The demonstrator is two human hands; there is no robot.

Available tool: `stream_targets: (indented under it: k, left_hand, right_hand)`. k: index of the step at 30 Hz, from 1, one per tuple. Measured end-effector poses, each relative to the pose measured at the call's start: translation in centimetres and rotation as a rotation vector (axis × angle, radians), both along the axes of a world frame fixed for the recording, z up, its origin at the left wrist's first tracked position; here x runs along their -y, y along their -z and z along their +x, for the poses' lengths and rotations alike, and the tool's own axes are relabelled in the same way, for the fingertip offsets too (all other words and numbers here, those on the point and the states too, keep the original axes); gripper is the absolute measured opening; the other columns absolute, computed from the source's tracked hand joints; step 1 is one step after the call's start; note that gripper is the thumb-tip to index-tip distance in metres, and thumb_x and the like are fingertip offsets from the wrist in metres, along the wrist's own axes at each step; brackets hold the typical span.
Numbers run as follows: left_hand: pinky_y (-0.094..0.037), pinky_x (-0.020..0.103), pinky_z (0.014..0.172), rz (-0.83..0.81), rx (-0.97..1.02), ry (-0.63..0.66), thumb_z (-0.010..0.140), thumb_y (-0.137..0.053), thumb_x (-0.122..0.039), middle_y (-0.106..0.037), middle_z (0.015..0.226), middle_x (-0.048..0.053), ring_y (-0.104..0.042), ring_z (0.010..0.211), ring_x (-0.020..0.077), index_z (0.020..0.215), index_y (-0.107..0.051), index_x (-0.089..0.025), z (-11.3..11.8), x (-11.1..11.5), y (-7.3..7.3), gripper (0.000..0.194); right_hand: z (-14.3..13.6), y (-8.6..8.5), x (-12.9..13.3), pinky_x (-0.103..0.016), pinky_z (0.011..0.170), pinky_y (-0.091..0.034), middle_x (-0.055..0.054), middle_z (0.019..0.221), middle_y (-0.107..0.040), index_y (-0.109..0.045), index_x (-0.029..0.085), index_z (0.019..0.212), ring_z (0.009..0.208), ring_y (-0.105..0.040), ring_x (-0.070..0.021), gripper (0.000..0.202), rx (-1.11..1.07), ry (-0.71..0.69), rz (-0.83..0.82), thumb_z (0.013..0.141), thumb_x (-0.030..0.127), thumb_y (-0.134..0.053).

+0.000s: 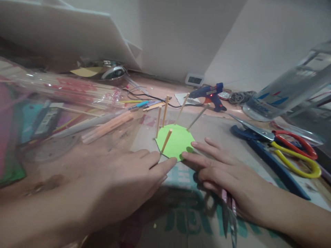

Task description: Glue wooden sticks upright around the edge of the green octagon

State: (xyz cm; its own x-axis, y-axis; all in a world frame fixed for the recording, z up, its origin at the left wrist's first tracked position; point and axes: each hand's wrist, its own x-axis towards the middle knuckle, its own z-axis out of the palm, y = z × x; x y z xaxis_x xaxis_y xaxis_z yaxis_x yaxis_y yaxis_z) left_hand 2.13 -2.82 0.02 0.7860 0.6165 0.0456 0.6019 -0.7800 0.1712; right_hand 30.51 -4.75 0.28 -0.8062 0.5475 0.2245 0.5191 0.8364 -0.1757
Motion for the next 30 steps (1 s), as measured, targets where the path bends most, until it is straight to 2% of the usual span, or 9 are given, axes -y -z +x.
stream_targets:
  k: [3,7,8,10,12,14,17,22,30]
  left_hand:
    - [-0.046,0.030,0.066,0.051,-0.052,0.009,0.094,-0.053,-0.028,-0.069,0.085,0.003,-0.062,0.067,0.0190,0.129,-0.062,-0.027,-0.1,0.0,0.4,0.037]
    - [-0.041,0.031,0.060,0.201,-0.065,0.008,0.099,-0.045,-0.025,-0.067,0.083,0.003,-0.062,0.067,0.0211,0.134,-0.059,-0.032,-0.3,-0.2,1.1,0.039]
    - [-0.041,0.031,0.060,0.212,-0.065,0.009,0.100,-0.043,-0.026,-0.067,0.083,0.003,-0.062,0.068,0.0216,0.133,-0.060,-0.032,-0.3,-0.2,1.2,0.038]
    - [-0.041,0.031,0.060,0.201,-0.071,0.009,0.102,-0.041,-0.029,-0.068,0.084,0.003,-0.063,0.069,0.0223,0.131,-0.062,-0.031,-0.2,-0.3,1.0,0.036]
    - [-0.041,0.031,0.059,0.183,-0.077,0.014,0.102,-0.039,-0.028,-0.069,0.084,0.003,-0.064,0.068,0.0217,0.131,-0.062,-0.030,0.0,-0.3,0.6,0.037]
    - [-0.042,0.031,0.059,0.181,-0.084,0.014,0.102,-0.039,-0.027,-0.070,0.086,0.004,-0.064,0.068,0.0214,0.134,-0.062,-0.029,0.0,-0.3,0.4,0.038]
    - [-0.044,0.031,0.062,0.195,-0.074,0.005,0.102,-0.040,-0.027,-0.072,0.089,0.005,-0.065,0.070,0.0216,0.135,-0.062,-0.028,0.0,-0.1,0.3,0.039]
    - [-0.047,0.032,0.067,0.186,-0.025,0.007,0.102,-0.042,-0.029,-0.072,0.090,0.005,-0.065,0.072,0.0213,0.132,-0.064,-0.029,-0.1,0.0,0.5,0.037]
    - [-0.046,0.033,0.067,0.205,-0.025,0.014,0.103,-0.041,-0.029,-0.072,0.093,0.004,-0.066,0.075,0.0218,0.133,-0.063,-0.030,-0.1,-0.2,1.0,0.037]
  right_hand:
    - [-0.1,-0.3,0.2,-0.043,0.130,-0.016,-0.008,0.139,-0.067,-0.059,0.020,0.106,0.147,-0.042,-0.0205,0.013,-0.030,-0.050,0.000,0.101,0.015,-0.048]
    - [-0.3,-0.8,0.7,-0.041,0.123,-0.032,-0.010,0.119,-0.075,-0.060,0.017,0.112,0.125,-0.059,-0.0207,0.018,-0.115,-0.096,0.061,0.104,0.017,-0.044]
    - [-0.3,-0.9,0.8,-0.041,0.116,-0.040,-0.011,0.114,-0.074,-0.061,0.016,0.113,0.118,-0.062,-0.0215,0.019,-0.123,-0.083,0.085,0.104,0.017,-0.044]
    - [-0.5,-0.8,0.9,-0.036,0.092,-0.053,-0.011,0.100,-0.072,-0.062,0.015,0.117,0.097,-0.066,-0.0213,0.022,-0.120,-0.034,0.112,0.102,0.015,-0.045]
    - [-0.6,-0.4,0.8,-0.030,0.067,-0.049,-0.007,0.085,-0.065,-0.062,0.014,0.124,0.076,-0.061,-0.0188,0.028,-0.093,0.024,0.126,0.100,0.011,-0.047]
    - [-0.6,0.1,0.6,-0.029,0.058,-0.041,-0.004,0.078,-0.059,-0.062,0.013,0.129,0.067,-0.053,-0.0170,0.034,-0.067,0.057,0.147,0.099,0.008,-0.047]
    - [-0.5,0.8,0.4,-0.029,0.058,-0.036,-0.003,0.077,-0.057,-0.062,0.012,0.131,0.066,-0.049,-0.0166,0.035,-0.046,0.067,0.162,0.099,0.007,-0.048]
    - [-0.5,1.1,0.2,-0.029,0.061,-0.037,-0.004,0.081,-0.059,-0.060,0.013,0.136,0.070,-0.050,-0.0170,0.042,-0.004,0.068,0.138,0.097,0.005,-0.049]
    - [-1.3,0.8,0.0,-0.028,0.060,-0.038,-0.006,0.084,-0.065,-0.067,0.015,0.129,0.070,-0.053,-0.0162,0.040,-0.039,0.106,0.054,0.095,0.006,-0.048]
